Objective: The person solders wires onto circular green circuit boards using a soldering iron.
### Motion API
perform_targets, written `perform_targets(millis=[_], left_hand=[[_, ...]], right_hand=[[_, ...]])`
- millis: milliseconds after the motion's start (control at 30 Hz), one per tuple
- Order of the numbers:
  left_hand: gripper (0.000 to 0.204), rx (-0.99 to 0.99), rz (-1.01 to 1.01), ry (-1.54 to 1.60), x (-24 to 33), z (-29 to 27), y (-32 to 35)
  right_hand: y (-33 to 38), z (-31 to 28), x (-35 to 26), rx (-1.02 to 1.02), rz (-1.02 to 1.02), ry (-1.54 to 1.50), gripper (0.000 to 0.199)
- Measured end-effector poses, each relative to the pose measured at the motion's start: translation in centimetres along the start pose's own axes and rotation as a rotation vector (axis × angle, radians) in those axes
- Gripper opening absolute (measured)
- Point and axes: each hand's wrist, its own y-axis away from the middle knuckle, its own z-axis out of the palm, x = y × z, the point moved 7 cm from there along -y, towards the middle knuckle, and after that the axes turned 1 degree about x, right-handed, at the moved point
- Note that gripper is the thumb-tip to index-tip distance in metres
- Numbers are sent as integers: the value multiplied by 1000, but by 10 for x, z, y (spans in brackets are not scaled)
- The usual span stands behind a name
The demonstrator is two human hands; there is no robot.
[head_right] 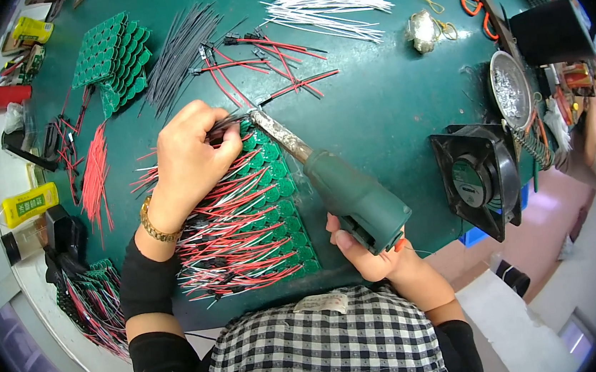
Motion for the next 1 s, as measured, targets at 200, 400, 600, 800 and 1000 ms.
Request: perform_targets(millis=[200,400,600,800,1000], left_hand=[[8,-11,-36,-17,-2,1,-2],[8,-5,-28,-19,-3,0,-1],[7,-5,-24,-16,-3,1,0],[18,-94,146,-73,8,-3,1],[22,99,163,-9,28,-51,-11]], right_hand=[[1,2,1,62,65,-133,47],[-2,0,1,74,-42,-179,43],[1,-4,0,80,-95,-216,40],[5,-8,6,140,-49,-247,51],[15,-15,4,155,-37,-354,55]])
